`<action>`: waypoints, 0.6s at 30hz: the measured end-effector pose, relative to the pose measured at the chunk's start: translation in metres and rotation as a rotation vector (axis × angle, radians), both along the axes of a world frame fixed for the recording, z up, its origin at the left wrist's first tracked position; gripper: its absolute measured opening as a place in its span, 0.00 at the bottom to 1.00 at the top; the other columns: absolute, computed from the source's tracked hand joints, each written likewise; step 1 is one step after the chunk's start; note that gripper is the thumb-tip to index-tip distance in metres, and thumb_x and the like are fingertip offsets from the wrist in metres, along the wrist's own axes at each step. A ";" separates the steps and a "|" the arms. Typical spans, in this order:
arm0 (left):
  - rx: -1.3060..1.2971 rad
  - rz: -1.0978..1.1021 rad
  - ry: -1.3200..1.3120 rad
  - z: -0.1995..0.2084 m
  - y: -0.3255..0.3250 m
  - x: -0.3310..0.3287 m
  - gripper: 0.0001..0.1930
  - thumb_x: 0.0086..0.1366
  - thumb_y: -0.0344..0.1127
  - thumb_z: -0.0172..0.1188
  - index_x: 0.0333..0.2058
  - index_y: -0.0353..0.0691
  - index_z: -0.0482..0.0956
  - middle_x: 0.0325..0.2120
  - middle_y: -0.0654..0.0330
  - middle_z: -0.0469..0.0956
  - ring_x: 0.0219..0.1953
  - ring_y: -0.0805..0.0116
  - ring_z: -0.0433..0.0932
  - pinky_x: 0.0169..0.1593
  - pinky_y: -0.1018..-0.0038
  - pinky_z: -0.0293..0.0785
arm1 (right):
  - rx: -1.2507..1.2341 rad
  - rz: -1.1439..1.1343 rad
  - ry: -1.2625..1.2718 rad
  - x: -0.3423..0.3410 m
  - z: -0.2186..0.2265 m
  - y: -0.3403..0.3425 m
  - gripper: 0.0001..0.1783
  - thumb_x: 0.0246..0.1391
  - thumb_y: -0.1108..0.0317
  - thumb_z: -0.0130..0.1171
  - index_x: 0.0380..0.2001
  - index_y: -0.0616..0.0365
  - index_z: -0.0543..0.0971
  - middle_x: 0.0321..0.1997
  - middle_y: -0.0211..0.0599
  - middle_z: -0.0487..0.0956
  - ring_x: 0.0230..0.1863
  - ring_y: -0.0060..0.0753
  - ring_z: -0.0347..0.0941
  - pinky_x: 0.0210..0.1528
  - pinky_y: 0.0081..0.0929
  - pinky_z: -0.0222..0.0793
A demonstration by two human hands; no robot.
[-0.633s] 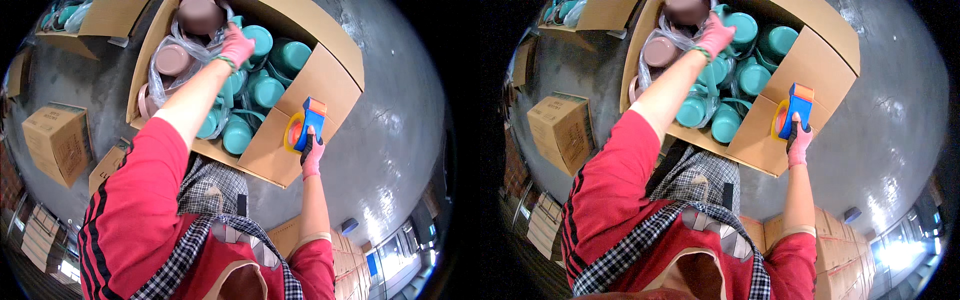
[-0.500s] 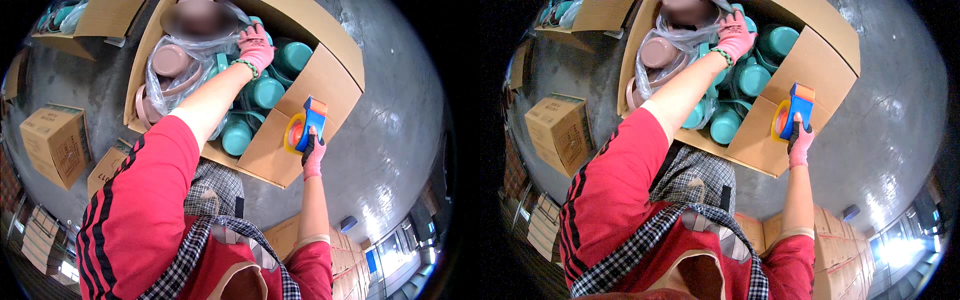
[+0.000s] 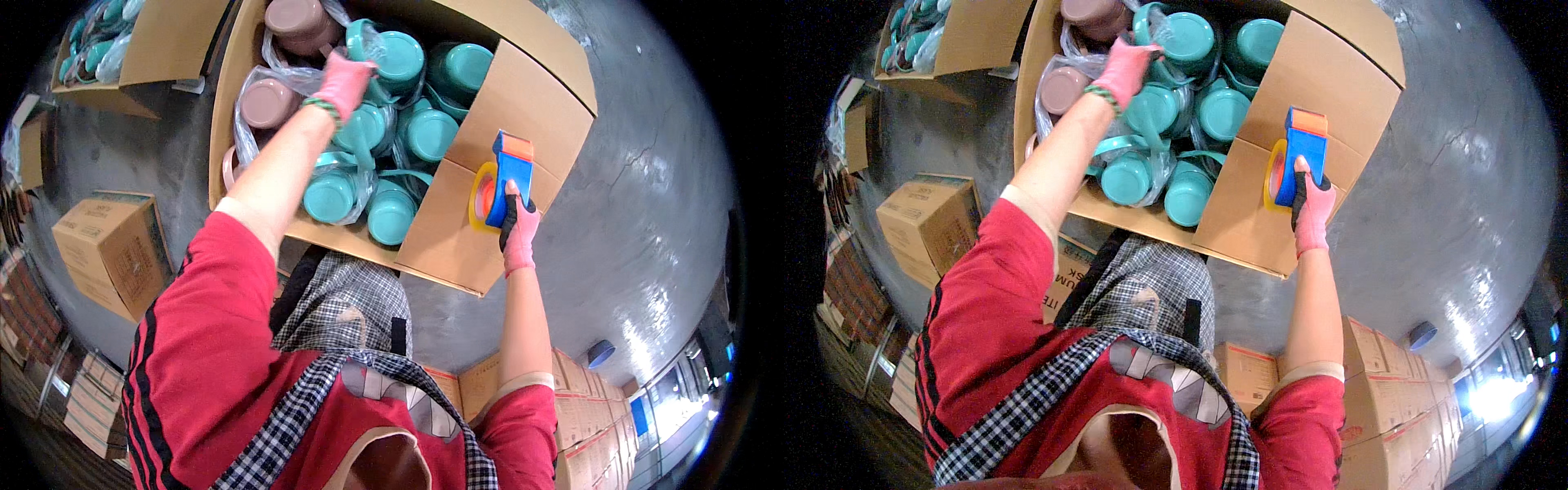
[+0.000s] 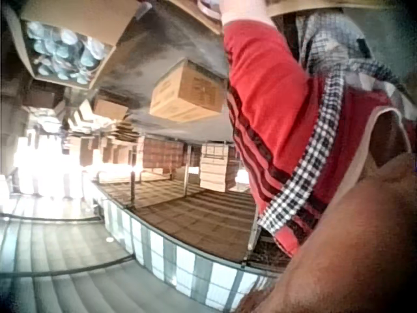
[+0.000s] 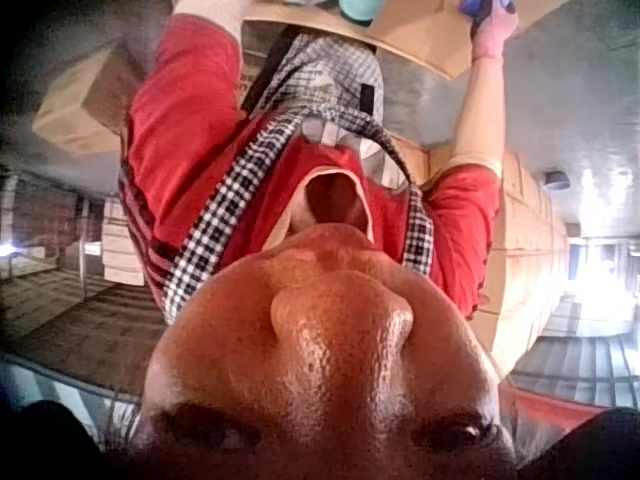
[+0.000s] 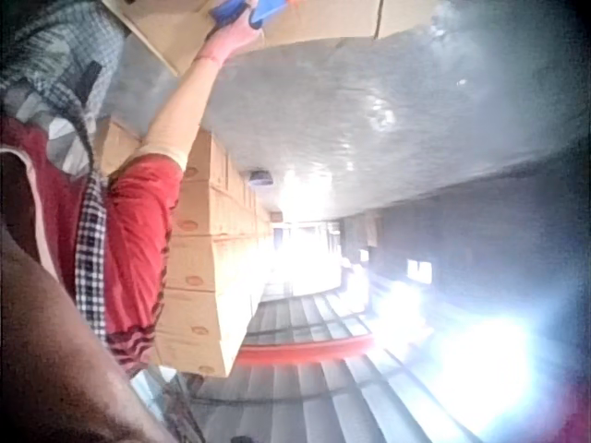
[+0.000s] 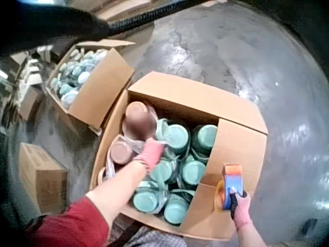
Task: The person arranges plastic cups inside open cardboard boxes, then folds the flaps and seals each box with a handheld tape dispenser. The process is repeated across multiple boxes in a warehouse setting.
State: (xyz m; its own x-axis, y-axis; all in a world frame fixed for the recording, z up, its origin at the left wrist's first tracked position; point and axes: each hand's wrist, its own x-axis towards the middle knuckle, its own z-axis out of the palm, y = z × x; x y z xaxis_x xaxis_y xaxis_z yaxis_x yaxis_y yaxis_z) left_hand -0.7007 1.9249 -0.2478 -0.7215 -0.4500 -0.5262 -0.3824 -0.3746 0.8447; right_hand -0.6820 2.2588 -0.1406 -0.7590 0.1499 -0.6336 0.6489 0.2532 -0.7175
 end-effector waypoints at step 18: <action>-1.640 -0.583 -0.194 0.016 -0.005 0.057 0.34 0.47 0.48 0.57 0.52 0.42 0.57 0.54 0.46 0.50 0.53 0.50 0.55 0.53 0.59 0.51 | 0.044 0.020 0.101 0.004 -0.017 0.007 0.23 0.35 0.50 0.64 0.20 0.63 0.76 0.19 0.26 0.70 0.21 0.17 0.62 0.25 0.19 0.61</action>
State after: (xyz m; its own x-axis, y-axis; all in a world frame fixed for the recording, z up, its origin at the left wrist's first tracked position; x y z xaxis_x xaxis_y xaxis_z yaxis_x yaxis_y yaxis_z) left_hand -0.6434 1.9198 -0.2320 -0.9553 -0.2855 0.0767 -0.2770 0.9551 0.1056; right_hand -0.6776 2.2654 -0.1576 -0.8216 0.1605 -0.5470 0.5686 0.2982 -0.7666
